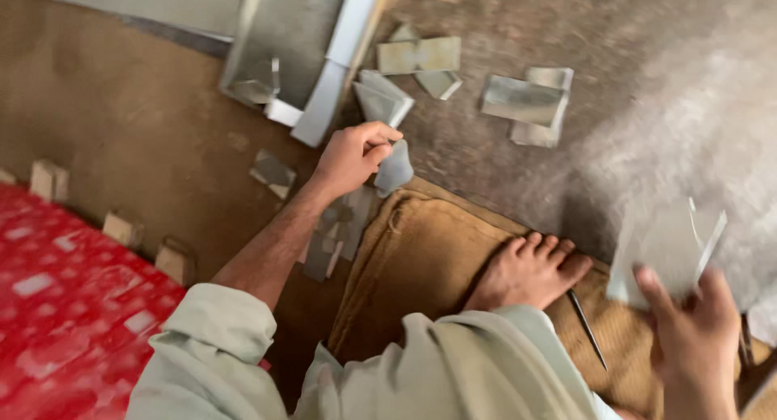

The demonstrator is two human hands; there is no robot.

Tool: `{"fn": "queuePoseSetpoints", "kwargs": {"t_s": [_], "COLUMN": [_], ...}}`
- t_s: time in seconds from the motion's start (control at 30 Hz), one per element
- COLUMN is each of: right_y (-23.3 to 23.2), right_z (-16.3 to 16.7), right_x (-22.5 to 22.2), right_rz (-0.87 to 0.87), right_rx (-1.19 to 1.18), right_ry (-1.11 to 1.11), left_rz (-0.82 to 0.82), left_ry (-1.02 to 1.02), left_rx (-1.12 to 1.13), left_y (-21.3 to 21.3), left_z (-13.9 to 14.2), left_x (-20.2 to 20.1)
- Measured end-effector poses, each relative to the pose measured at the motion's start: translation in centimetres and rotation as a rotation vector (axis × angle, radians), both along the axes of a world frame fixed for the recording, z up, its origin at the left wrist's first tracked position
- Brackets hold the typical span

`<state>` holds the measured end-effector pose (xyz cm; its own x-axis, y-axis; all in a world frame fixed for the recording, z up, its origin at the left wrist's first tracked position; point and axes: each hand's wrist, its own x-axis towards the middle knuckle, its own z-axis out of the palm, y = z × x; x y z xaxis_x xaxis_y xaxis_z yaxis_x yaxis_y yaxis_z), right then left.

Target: The person sits at a low workbench, marks small galvanized metal sheets with a scribe, and cuts them into smaller pieces with hand snips, placing cut pieces and trimmed scraps in separate piles on the bench.

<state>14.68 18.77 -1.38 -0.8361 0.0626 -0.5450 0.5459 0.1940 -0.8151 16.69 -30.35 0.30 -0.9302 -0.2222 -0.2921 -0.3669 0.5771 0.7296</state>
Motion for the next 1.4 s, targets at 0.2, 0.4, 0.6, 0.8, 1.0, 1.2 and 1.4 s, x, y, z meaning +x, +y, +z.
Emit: {"fn": "queuePoseSetpoints", "kwargs": {"t_s": [0.2,0.4,0.6,0.8,1.0,1.2,1.4], "right_y": [5.7,5.4,-3.5,-7.8,-6.1,-4.1,-3.1], "right_z": [-4.8,-5.7,1.0,3.0,4.4,7.7,9.1], "right_x": [7.1,8.7,6.2,3.9,3.2,3.5,4.3], "right_rz": [0.035,0.104,-0.025,0.043,0.269,0.352,0.15], "right_rx": [-0.127,0.072,-0.085,-0.134,0.263,-0.086,-0.4], "right_ry": [0.045,0.154,0.001,0.117,0.027,0.082,-0.111], "left_rz": [0.138,0.195,-0.067,-0.335,-0.39,-0.612,-0.667], "left_ry": [-0.204,-0.401,-0.059,0.024,0.085,-0.106,-0.145], "left_rx": [-0.073,-0.045,0.497,0.68,0.537,1.052,0.971], "left_y": [-6.1,-6.0,8.8,22.1,25.7,25.4,26.5], "left_z": [2.1,2.6,1.4,-0.3,1.6,2.7,1.0], "left_x": [6.6,7.9,2.0,-1.7,-2.9,-4.3,-4.6]}}
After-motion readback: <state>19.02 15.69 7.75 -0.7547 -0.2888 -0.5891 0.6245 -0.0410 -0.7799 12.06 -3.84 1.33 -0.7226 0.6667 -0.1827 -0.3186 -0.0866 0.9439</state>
